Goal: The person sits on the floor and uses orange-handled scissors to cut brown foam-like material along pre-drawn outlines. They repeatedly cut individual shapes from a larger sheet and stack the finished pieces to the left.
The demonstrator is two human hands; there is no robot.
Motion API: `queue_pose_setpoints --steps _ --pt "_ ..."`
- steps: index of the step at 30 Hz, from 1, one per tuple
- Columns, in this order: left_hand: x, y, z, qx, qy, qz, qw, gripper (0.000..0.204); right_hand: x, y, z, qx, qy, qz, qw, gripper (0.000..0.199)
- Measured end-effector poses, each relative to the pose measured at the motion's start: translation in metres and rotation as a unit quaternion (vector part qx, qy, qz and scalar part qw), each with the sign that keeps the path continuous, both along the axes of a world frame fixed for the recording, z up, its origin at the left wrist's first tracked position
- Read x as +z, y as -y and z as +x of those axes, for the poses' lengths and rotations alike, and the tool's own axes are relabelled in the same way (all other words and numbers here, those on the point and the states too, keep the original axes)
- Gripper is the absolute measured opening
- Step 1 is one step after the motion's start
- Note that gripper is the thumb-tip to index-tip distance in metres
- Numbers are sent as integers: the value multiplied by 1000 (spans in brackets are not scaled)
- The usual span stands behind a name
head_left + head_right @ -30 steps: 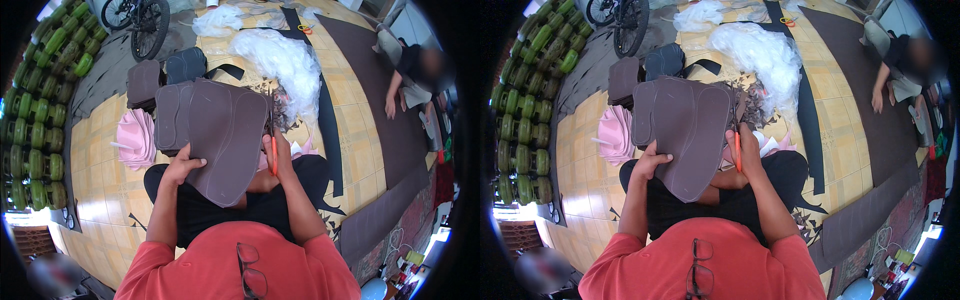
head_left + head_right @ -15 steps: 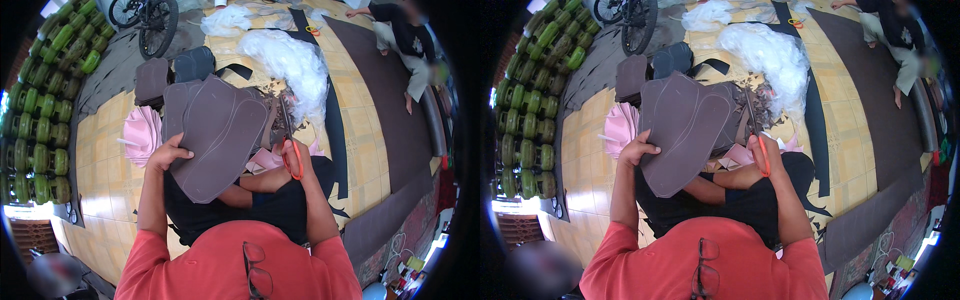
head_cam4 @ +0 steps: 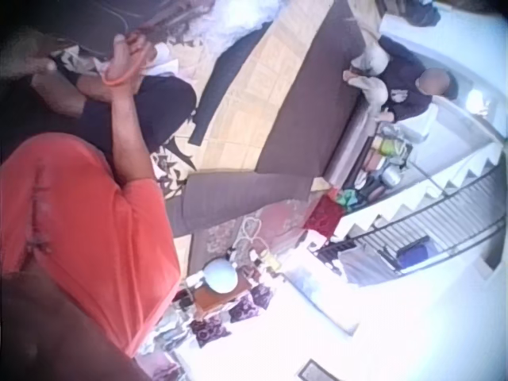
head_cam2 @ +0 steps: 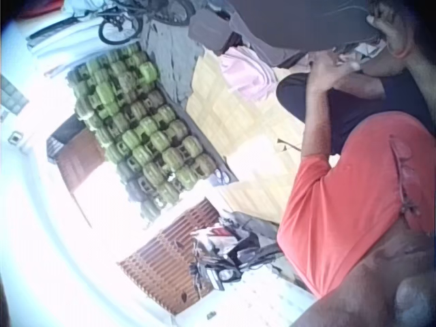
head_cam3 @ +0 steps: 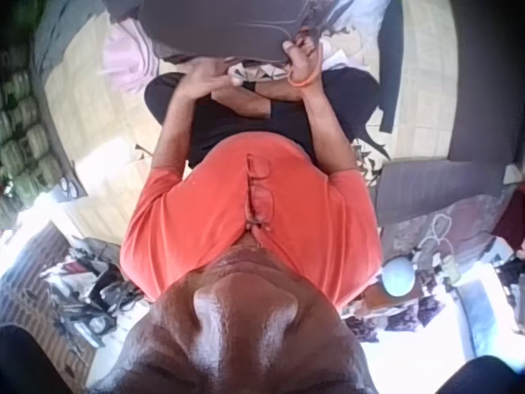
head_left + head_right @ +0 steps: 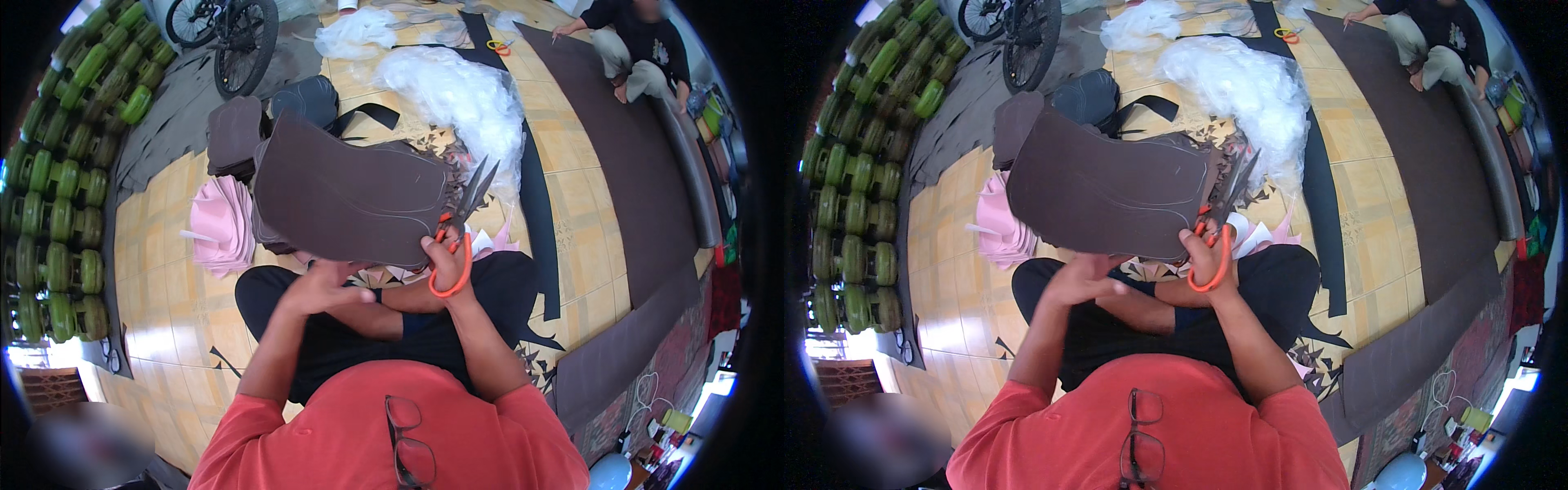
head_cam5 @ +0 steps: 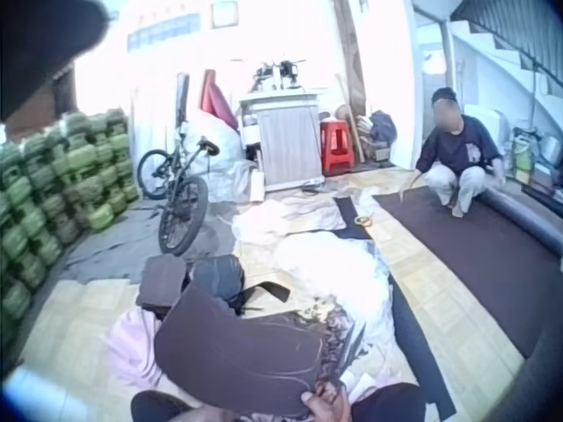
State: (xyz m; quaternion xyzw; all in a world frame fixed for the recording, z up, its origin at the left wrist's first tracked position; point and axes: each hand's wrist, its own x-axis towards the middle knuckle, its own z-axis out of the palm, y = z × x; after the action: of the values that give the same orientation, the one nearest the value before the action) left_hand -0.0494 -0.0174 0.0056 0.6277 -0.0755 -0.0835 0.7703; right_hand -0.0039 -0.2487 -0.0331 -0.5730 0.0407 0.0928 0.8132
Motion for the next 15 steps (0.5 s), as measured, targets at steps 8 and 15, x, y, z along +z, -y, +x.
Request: queue_pose_setpoints --steps 8,15 --pt "4 33 20 289 -39 -209 933 39 10 -15 -8 -48 118 -131 983 29" --pt "6 23 19 294 -17 -211 932 41 10 -10 -1 -42 201 -346 916 53"
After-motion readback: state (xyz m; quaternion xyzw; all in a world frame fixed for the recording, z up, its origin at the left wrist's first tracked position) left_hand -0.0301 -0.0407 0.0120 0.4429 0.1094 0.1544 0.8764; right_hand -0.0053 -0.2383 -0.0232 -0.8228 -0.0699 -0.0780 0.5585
